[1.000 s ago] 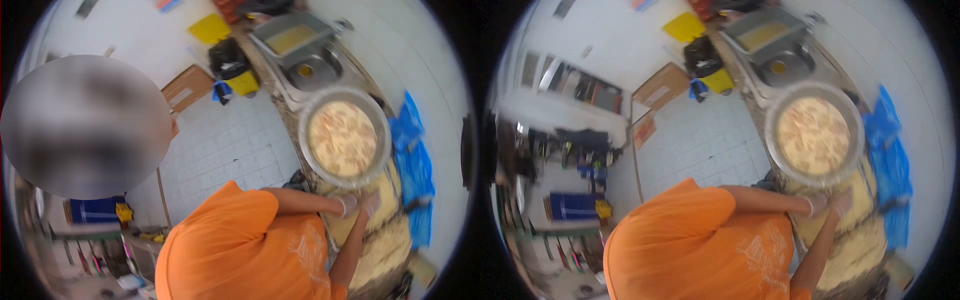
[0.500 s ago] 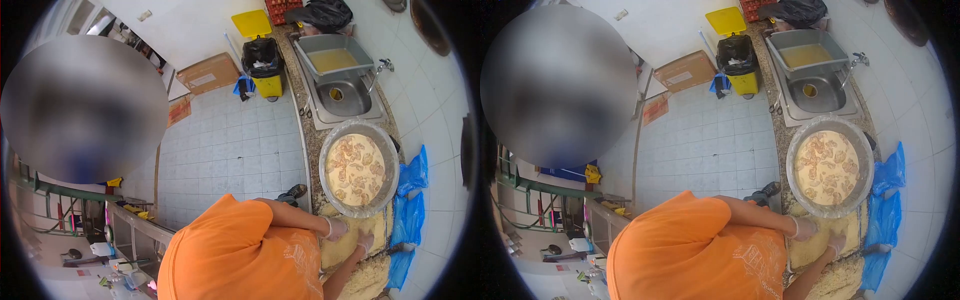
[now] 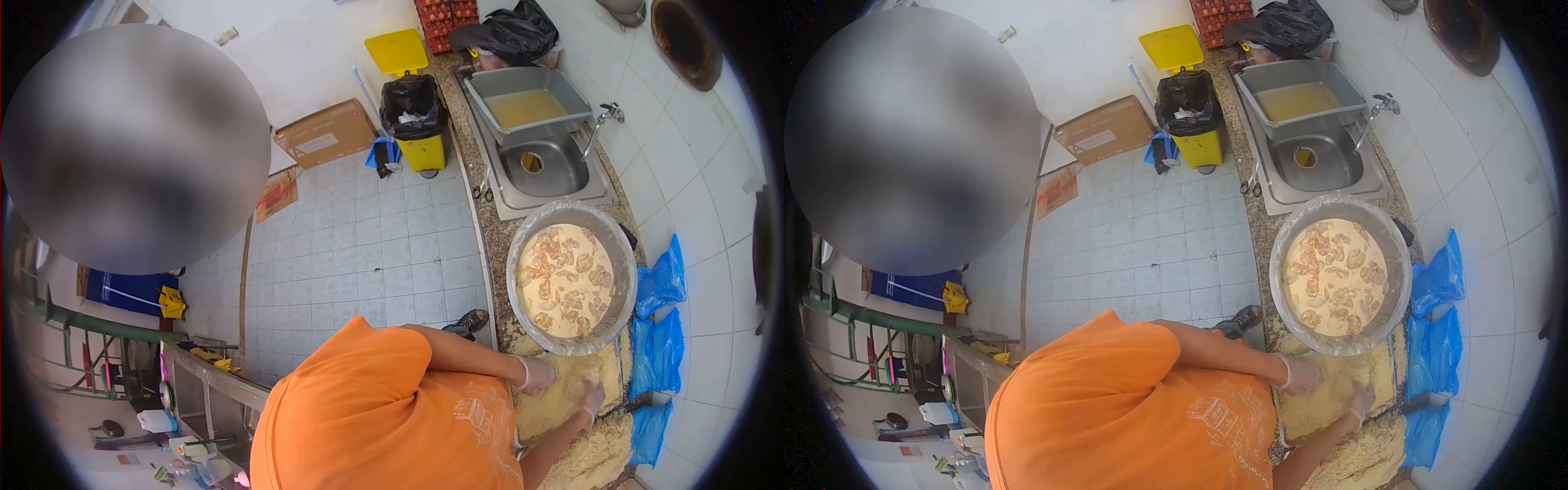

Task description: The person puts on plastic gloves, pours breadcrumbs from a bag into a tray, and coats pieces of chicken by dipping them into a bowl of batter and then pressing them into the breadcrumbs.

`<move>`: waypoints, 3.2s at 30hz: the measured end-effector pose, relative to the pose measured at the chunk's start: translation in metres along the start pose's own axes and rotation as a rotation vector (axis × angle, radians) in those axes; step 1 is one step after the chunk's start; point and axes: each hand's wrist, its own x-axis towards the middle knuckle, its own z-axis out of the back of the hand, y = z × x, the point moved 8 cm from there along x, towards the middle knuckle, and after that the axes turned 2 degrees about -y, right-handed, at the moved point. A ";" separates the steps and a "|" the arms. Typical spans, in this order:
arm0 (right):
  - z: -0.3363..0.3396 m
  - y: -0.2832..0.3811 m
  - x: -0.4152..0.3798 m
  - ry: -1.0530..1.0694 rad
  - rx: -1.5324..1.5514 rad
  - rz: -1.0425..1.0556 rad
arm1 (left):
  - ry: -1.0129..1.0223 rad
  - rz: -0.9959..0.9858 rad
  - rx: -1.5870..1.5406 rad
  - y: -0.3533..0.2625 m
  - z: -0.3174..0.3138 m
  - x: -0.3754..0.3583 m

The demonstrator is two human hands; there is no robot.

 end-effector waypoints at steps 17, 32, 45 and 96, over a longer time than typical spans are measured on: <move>0.015 0.070 -0.146 -0.338 1.391 -0.430 | 0.037 -0.049 0.115 -0.018 0.026 -0.013; 0.102 0.043 -0.265 -0.333 -1.002 0.222 | 0.070 0.032 0.180 -0.025 0.032 -0.019; 0.021 0.054 -0.230 -0.090 -0.339 0.231 | 0.364 -0.031 0.302 -0.005 -0.008 -0.016; -0.079 0.061 -0.191 0.387 -0.944 0.133 | 0.294 -0.490 0.601 0.029 -0.060 0.021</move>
